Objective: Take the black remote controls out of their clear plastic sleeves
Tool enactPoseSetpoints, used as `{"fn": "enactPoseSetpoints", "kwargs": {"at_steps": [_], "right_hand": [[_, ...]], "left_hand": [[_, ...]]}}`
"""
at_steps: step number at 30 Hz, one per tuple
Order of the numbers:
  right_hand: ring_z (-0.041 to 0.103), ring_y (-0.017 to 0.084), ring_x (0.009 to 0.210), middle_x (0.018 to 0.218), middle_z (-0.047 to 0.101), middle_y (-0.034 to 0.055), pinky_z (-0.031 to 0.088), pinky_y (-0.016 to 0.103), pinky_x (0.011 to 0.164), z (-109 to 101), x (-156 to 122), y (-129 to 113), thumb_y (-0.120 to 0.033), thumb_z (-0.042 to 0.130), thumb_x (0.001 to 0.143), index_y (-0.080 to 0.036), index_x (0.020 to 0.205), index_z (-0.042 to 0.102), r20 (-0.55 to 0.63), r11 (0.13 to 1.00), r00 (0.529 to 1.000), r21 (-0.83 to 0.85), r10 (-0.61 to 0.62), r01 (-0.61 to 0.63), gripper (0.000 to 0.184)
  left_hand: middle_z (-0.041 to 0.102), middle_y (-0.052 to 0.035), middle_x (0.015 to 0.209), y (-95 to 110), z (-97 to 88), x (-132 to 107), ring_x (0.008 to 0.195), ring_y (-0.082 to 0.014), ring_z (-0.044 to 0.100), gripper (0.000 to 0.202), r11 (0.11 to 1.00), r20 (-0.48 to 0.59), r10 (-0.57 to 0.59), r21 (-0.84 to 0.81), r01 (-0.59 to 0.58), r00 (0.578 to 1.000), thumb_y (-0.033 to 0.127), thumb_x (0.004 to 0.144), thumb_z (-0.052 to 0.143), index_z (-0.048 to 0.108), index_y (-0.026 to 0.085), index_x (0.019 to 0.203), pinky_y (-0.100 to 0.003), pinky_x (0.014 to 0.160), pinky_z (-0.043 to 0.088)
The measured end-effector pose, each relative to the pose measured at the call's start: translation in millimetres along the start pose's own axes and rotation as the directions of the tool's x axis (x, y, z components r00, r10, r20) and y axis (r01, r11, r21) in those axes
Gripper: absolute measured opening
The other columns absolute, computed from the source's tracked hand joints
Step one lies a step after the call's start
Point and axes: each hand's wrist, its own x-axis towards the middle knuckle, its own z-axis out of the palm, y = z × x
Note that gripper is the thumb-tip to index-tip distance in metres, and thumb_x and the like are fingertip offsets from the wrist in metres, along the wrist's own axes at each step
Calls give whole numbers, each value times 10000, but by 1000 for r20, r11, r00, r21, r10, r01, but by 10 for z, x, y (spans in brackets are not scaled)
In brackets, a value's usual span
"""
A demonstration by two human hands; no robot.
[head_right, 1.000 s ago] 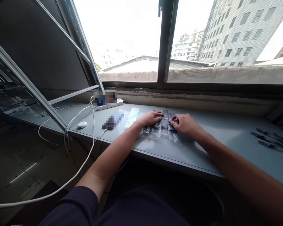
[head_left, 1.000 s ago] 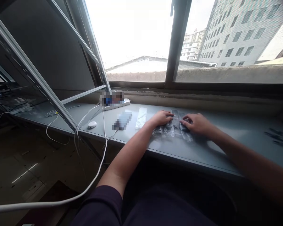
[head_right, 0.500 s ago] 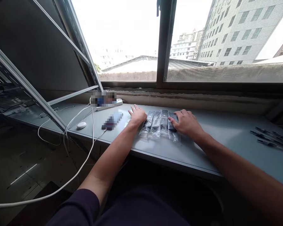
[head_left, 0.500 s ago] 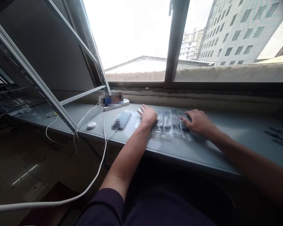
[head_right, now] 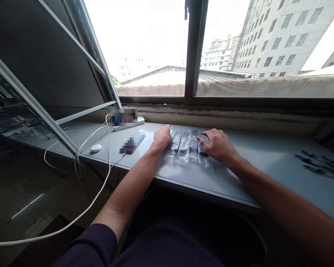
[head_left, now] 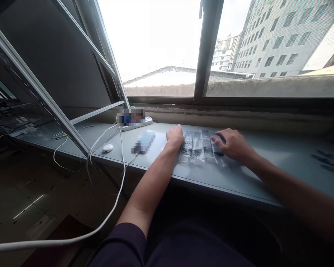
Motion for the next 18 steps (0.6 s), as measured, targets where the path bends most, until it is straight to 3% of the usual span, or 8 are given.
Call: {"fn": "enactPoseSetpoints", "kwargs": {"at_steps": [7, 10, 12, 14, 16, 18], "right_hand": [[731, 517, 1323, 1347, 822, 219, 600, 700, 1099, 21, -2, 30, -635, 565, 1121, -222, 1301, 845, -37, 998, 998, 20, -50, 51, 530], [736, 519, 1311, 1333, 829, 216, 603, 709, 1092, 15, -2, 27, -623, 583, 1123, -222, 1297, 847, -57, 996, 995, 34, -77, 79, 510], [737, 516, 1305, 1323, 832, 215, 604, 707, 1095, -1, -3, 3, -606, 609, 1121, -218, 1307, 845, -68, 991, 991, 60, -114, 118, 491], [741, 503, 1291, 1291, 836, 208, 601, 700, 1113, -23, -7, -43, -577, 640, 1116, -214, 1341, 836, -93, 979, 982, 103, -167, 176, 470], [743, 489, 1281, 1264, 838, 194, 597, 695, 1131, -45, -16, -106, -552, 670, 1108, -219, 1405, 815, -131, 961, 967, 145, -219, 237, 468], [744, 479, 1283, 1266, 835, 180, 598, 696, 1137, -63, -30, -174, -535, 695, 1103, -233, 1477, 782, -163, 939, 950, 174, -268, 295, 488]], "left_hand": [[727, -200, 1526, -3, 55, 7, 1429, -323, 696, 497, 991, -70, 50, -124, -58, 996, 36, 1053, 572, 681, 227, 1499, -440, 1191, 495], [714, -210, 1499, 32, 73, 65, 1400, -310, 698, 539, 890, -175, 52, -439, -125, 983, 65, 1079, 580, 625, 197, 1600, -437, 1217, 498], [741, -177, 1401, 98, 81, 118, 1272, -259, 746, 604, 638, -191, 43, -750, -174, 981, 101, 1105, 587, 536, 181, 1701, -398, 1183, 544], [743, -138, 1356, 184, 87, 159, 1098, -205, 776, 630, 262, -124, 19, -957, -124, 992, 131, 1113, 607, 504, 199, 1731, -377, 1106, 613], [746, -117, 1341, 264, 88, 174, 1006, -169, 779, 641, -77, -26, 28, -997, -24, 999, 122, 1083, 676, 542, 220, 1702, -368, 1066, 655], [763, -100, 1317, 314, 78, 171, 988, -154, 791, 655, -302, 56, 54, -951, 70, 997, 93, 1038, 749, 593, 234, 1658, -357, 1058, 674]]}}
